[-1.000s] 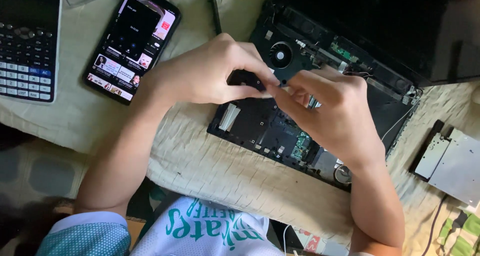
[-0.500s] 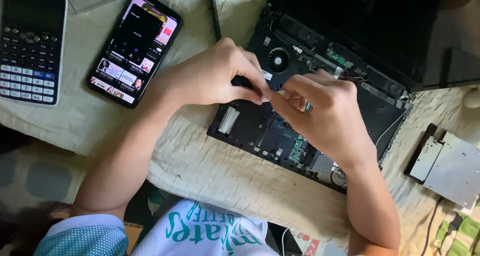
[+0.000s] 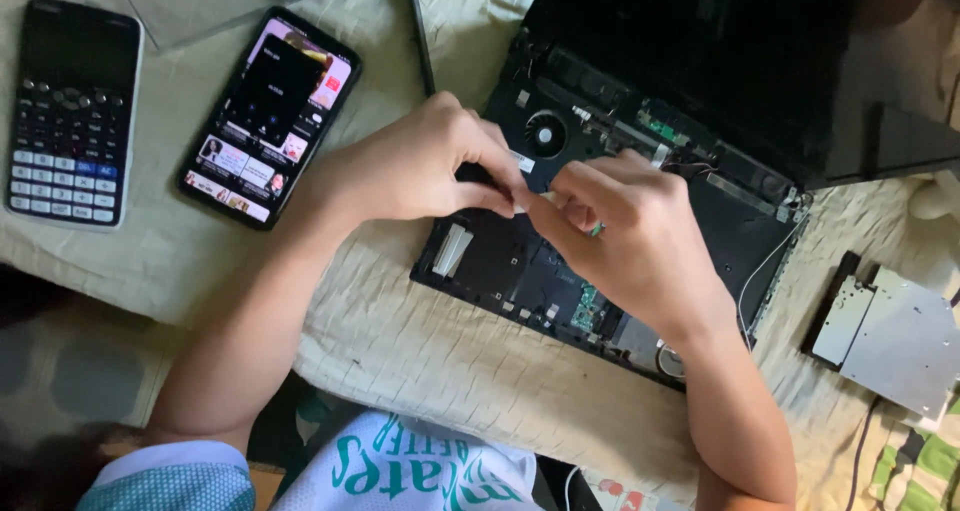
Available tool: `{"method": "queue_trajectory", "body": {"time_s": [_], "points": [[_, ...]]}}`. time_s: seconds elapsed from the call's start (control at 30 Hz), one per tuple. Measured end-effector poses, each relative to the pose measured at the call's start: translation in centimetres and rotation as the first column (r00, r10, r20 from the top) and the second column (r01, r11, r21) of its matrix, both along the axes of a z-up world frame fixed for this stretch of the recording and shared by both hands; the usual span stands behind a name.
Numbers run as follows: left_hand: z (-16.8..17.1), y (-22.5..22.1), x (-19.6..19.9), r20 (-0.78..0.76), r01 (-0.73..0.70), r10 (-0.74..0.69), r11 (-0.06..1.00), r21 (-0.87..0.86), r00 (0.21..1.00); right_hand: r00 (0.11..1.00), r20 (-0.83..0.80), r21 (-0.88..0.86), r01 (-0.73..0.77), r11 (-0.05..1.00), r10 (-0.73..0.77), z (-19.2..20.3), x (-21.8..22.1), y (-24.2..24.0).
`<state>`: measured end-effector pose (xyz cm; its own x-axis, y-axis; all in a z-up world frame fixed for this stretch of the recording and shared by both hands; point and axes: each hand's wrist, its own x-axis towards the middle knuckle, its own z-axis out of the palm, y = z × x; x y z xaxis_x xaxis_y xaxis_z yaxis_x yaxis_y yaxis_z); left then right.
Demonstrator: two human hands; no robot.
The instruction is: Performing internal checks and connecting ribbon cables inside a disassembled laptop.
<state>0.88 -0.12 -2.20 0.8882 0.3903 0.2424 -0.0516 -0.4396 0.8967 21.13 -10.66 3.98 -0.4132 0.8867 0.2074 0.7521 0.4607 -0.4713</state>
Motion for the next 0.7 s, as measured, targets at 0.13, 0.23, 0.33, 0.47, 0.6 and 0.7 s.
{"method": "queue_trajectory", "body": {"time_s": [0.13,0.23,0.33,0.47,0.6,0.7], "points": [[0.5,0.0,-0.1,-0.027,-0.011,0.012,1.0,0.016,1.0,0.999,0.027,0.034,0.016,0.999,-0.017,-0.2,-0.5,0.0],[0.4,-0.3,-0.3,-0.083,-0.027,0.029,0.999,0.029,0.996,0.998,0.064,0.108,-0.017,0.994,0.01,-0.5,-0.8,-0.5],[0.8,-0.1,-0.4,-0.054,0.025,-0.022,0.999,0.046,0.998,0.993,0.087,0.13,-0.086,0.988,0.075,0.0,-1.1,-0.4],[0.4,-0.4,-0.1,-0.031,0.078,-0.078,0.997,-0.001,0.996,0.967,0.232,0.163,-0.148,0.976,0.108,0.4,-0.9,-0.6],[-0.1,-0.4,0.2,-0.029,0.054,-0.057,0.995,-0.079,0.998,0.935,0.273,0.108,-0.262,0.959,0.225,0.4,-0.3,-0.6],[0.1,-0.4,0.3,0.011,0.04,-0.04,0.999,-0.036,0.999,0.948,0.266,0.143,-0.217,0.966,0.173,0.6,-0.7,-0.6]]}}
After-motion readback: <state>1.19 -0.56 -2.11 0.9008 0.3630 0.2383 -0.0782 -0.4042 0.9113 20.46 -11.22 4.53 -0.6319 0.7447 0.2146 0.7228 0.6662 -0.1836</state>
